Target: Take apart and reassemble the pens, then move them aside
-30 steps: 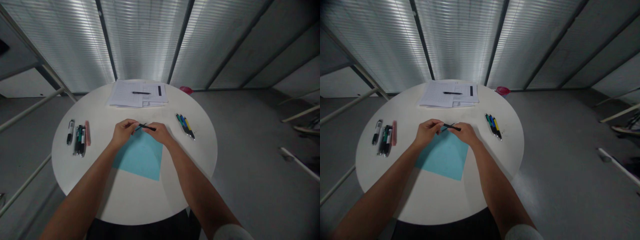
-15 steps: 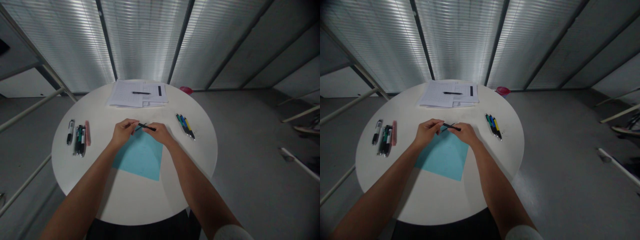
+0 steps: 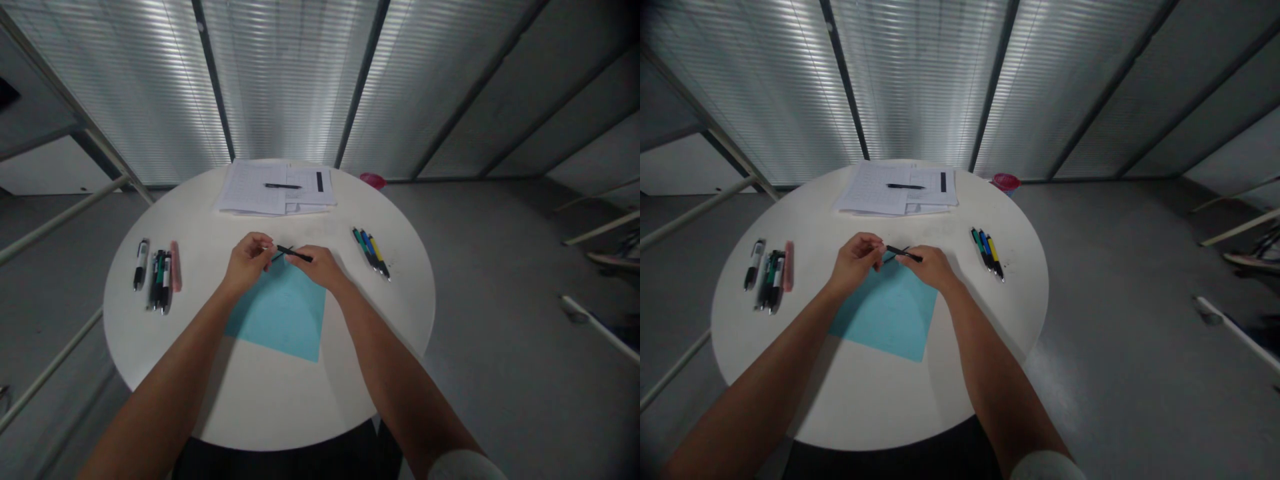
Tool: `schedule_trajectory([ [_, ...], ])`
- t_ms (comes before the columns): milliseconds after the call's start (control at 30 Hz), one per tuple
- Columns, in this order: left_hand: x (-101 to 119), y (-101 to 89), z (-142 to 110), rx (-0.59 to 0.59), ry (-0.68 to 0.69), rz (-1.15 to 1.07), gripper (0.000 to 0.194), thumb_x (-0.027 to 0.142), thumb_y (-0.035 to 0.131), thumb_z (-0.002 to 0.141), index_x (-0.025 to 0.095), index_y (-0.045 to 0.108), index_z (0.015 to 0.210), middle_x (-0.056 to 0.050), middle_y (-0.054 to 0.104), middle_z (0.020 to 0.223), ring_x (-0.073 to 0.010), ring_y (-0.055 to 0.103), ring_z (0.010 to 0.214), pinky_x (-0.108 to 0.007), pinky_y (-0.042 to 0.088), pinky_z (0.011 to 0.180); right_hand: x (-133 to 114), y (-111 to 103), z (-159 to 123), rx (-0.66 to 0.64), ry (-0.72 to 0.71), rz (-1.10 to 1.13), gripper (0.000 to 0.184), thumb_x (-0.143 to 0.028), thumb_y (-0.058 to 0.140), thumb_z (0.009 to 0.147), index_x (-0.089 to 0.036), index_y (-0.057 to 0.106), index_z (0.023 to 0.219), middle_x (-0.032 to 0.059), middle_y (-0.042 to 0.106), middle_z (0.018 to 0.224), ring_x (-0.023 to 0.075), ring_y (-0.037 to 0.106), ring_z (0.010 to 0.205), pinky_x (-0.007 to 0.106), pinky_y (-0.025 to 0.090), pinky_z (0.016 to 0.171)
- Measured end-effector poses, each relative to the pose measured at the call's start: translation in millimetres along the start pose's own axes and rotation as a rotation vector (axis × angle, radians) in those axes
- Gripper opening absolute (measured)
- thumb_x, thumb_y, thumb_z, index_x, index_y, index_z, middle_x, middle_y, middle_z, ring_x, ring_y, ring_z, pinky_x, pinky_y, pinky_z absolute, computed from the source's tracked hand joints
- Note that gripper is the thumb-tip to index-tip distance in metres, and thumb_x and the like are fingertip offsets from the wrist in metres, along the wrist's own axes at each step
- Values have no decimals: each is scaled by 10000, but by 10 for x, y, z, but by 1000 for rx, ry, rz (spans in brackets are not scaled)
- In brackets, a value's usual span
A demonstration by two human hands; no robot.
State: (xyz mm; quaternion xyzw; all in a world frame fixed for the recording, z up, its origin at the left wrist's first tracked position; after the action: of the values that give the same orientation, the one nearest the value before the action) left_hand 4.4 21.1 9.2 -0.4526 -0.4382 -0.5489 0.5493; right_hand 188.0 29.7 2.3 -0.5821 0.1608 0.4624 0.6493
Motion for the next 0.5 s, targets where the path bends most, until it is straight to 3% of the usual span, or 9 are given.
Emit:
schedule_trajectory([
  [133,-4,-4,-3,-32,-4,83,210,345,713,741,170,647,836,15,579,585,-94,517,463,-230,419,465,0,-3,-4,9,12,18,353,-533,575,858,-219,737,834,22,703,817,153,622,750,253,413,673],
  [333,2,-46,-16,-36,22,124,244,363,647,789,174,680,940,-1,597,626,-125,543,523,-264,440,525,-12,-36,-3,58,16,40,419,-550,508,890,-194,702,786,-1,626,686,127,557,657,240,376,610],
  [500,45,-118,-13,47,234,525,178,262,559,811,190,684,916,-59,658,887,-171,574,741,-316,459,693,58,-73,18,188,88,116,463,-580,442,908,-189,677,829,-26,529,602,117,500,587,238,369,583],
])
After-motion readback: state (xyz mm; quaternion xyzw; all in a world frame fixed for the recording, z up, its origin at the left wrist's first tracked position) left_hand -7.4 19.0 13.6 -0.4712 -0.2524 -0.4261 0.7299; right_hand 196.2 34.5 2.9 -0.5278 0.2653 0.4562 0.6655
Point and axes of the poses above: each hand's wrist, its own z-axis towards the middle knuckle, its own y-axis out of the palm, x = y × z, the point moved 3 cm from there along z, towards the middle knuckle
